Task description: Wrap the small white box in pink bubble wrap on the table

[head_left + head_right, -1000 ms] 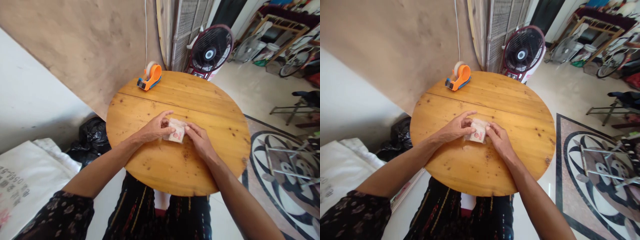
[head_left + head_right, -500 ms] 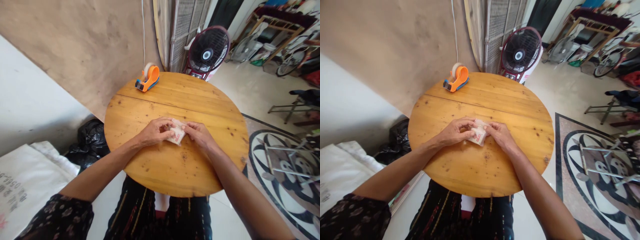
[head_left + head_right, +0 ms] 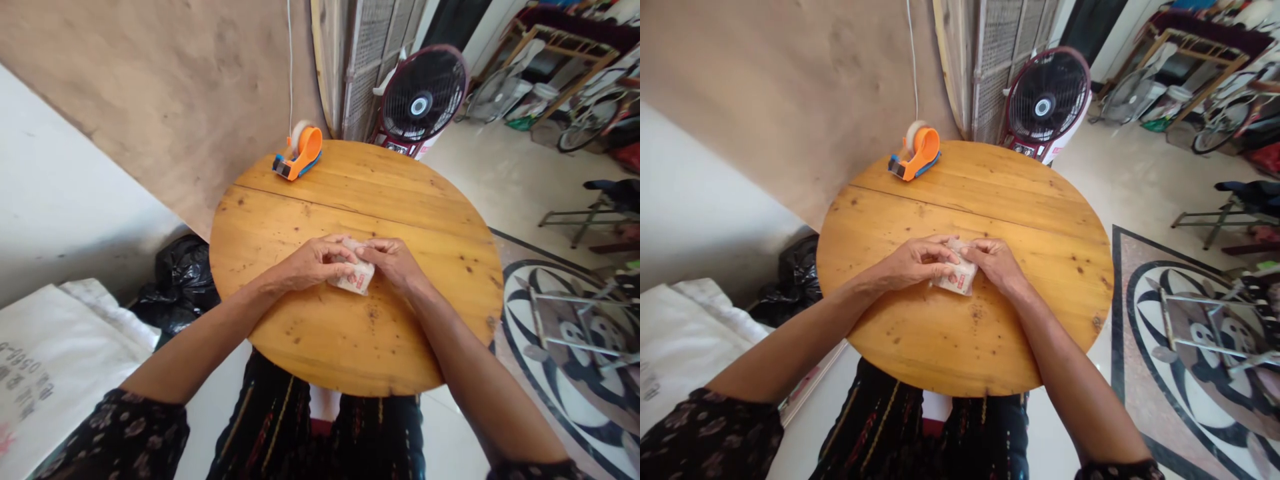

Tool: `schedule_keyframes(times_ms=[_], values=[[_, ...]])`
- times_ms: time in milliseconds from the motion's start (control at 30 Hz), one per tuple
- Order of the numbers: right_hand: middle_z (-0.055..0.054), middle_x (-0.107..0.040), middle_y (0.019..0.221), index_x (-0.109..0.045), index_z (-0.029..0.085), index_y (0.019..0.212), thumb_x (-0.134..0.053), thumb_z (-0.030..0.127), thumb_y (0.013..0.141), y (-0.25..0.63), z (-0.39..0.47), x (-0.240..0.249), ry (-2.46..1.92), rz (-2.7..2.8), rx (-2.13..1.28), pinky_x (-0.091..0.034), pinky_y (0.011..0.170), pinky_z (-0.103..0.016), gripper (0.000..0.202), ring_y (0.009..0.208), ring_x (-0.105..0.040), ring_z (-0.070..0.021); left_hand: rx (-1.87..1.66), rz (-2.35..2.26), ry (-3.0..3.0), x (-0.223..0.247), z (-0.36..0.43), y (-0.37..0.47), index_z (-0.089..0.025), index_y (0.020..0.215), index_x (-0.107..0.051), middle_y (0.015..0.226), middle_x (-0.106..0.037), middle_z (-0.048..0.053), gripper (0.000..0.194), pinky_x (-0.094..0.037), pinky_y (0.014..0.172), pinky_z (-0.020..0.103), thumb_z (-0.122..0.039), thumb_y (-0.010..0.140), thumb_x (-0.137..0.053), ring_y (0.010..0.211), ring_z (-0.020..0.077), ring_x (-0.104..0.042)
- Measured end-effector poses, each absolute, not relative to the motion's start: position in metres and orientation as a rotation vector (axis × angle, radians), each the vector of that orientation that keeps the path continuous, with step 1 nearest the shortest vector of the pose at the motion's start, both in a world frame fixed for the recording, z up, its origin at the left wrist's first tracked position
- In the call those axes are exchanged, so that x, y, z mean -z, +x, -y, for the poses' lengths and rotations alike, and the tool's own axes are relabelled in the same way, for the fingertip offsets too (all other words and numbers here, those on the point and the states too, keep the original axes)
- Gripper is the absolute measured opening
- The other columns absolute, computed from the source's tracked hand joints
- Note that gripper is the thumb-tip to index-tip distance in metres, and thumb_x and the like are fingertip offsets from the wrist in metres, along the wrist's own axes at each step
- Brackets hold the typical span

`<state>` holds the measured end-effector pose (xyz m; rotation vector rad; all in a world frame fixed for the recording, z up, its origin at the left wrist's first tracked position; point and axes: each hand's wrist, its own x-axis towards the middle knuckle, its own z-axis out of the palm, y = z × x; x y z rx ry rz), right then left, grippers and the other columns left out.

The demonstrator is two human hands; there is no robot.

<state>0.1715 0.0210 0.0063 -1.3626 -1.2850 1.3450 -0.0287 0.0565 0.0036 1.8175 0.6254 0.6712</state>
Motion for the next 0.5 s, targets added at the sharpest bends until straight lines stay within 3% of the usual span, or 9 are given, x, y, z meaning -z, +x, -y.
schedule_keyframes(times_ms=[100,200,300,367,500], values=[[0.003,-0.06,0.057,-0.066,0.019,0.063,-0.073,0.049,0.069,0.17,-0.021,-0.008,-1.374,1.333,-1.297,-0.041,0.054,-0.027,0.031,0.053,-0.05,-0.0121,-0.661,-0.592,1.718,-0.002,-0.056,-0.026,-0.019,0.092,-0.073,0.113,-0.065,0.007,0.02,-0.049,0.083,0.03,-0.033,0.08,-0.068,0.098,0.019,-0.063],[0.002,-0.062,0.061,-0.068,0.018,0.071,-0.07,0.052,0.073,0.175,-0.019,-0.01,-1.38,1.377,-1.293,-0.043,0.055,-0.026,0.034,0.054,-0.053,-0.0119,-0.667,-0.621,1.636,0.0,-0.055,-0.025,-0.017,0.093,-0.072,0.1,-0.067,0.006,0.023,-0.048,0.069,0.024,-0.037,0.081,-0.066,0.08,0.0137,-0.061],[-0.002,-0.071,0.081,-0.069,0.019,0.096,-0.069,0.051,0.076,0.181,-0.012,-0.014,-1.366,1.383,-1.282,-0.05,0.068,-0.03,0.038,0.072,-0.064,-0.0163,-0.692,-0.649,1.638,0.002,-0.055,-0.024,-0.016,0.093,-0.07,0.094,-0.065,0.004,0.024,-0.045,0.064,0.022,-0.037,0.081,-0.066,0.074,0.011,-0.058],[-0.006,-0.072,0.099,-0.063,0.021,0.116,-0.073,0.048,0.073,0.183,-0.007,-0.017,-1.366,1.41,-1.272,-0.053,0.078,-0.034,0.052,0.087,-0.067,-0.0201,-0.688,-0.644,1.612,0.003,-0.054,-0.023,-0.015,0.097,-0.067,0.09,-0.064,0.003,0.026,-0.044,0.062,0.021,-0.036,0.082,-0.066,0.07,0.0098,-0.057],[-0.01,-0.069,0.116,-0.049,0.021,0.136,-0.08,0.043,0.067,0.18,0.0,-0.019,-1.416,1.489,-1.226,-0.056,0.078,-0.037,0.079,0.092,-0.068,-0.0232,-0.702,-0.616,1.505,0.006,-0.053,-0.022,-0.017,0.118,-0.055,0.09,-0.065,0.002,0.041,-0.046,0.065,0.021,-0.034,0.082,-0.066,0.074,0.0106,-0.06]])
